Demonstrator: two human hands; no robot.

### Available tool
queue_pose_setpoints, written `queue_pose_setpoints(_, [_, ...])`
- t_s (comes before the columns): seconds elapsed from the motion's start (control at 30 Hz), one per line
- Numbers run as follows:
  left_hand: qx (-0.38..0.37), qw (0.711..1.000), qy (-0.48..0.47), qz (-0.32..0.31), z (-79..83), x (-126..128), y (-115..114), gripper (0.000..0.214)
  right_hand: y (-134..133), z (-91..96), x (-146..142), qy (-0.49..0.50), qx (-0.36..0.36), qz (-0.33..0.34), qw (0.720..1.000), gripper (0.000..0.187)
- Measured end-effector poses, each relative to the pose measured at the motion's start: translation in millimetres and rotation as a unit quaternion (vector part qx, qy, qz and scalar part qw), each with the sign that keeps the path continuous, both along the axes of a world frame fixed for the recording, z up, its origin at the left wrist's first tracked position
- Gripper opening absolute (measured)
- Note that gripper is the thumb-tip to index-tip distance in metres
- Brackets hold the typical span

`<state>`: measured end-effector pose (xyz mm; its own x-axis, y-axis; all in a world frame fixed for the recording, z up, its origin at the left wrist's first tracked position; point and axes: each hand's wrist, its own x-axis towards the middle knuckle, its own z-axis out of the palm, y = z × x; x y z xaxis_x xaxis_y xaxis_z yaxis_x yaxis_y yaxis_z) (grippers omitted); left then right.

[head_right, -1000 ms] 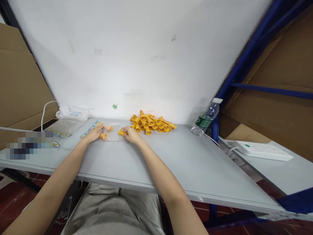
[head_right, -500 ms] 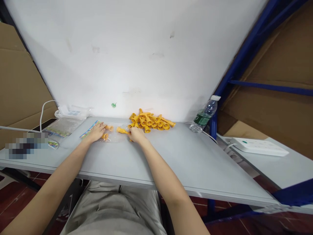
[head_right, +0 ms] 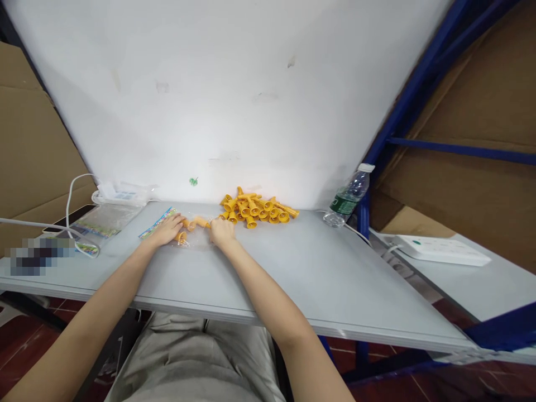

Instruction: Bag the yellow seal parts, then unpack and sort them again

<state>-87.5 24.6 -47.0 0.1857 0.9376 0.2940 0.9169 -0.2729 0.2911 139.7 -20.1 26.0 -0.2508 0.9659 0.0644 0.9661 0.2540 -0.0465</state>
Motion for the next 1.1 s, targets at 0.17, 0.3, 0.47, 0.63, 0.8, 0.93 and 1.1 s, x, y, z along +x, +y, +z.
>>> queue_pose_setpoints(0.17, [0.004,0.998,-0.065,0.027,5.5,4,-1,0.043,7,-10.0,-7,0.058,0.015,0.011,0.998,0.028])
queue_pose_setpoints(0.3, [0.031,0.989,-0.122,0.079,7.8,5,-1,0.044,19,-22.6,-7,0.184,0.037,0.041,0.981,0.026])
queue_pose_setpoints(0.47, [0.037,0.991,-0.11,0.068,6.4,6,-2,0.044,37,-34.4,-13,0.295,-0.02,0.064,0.953,0.016])
queue_pose_setpoints(0.63, [0.014,0.993,-0.071,0.094,9.7,7,-5,0.047,48,-34.0,-14,0.328,-0.068,0.148,0.931,0.031])
queue_pose_setpoints(0.8, [-0.049,0.991,-0.027,0.125,15.9,10,-8,0.051,58,-17.3,2,0.287,-0.017,0.074,0.955,0.038])
queue_pose_setpoints(0.93, [-0.063,0.99,-0.017,0.122,17.7,10,-9,0.053,67,-2.2,21,0.189,0.123,0.025,0.974,0.039])
queue_pose_setpoints(1.1, [-0.055,0.991,-0.02,0.118,15.2,8,-6,0.052,79,4.5,38,0.01,0.12,0.054,0.991,0.043])
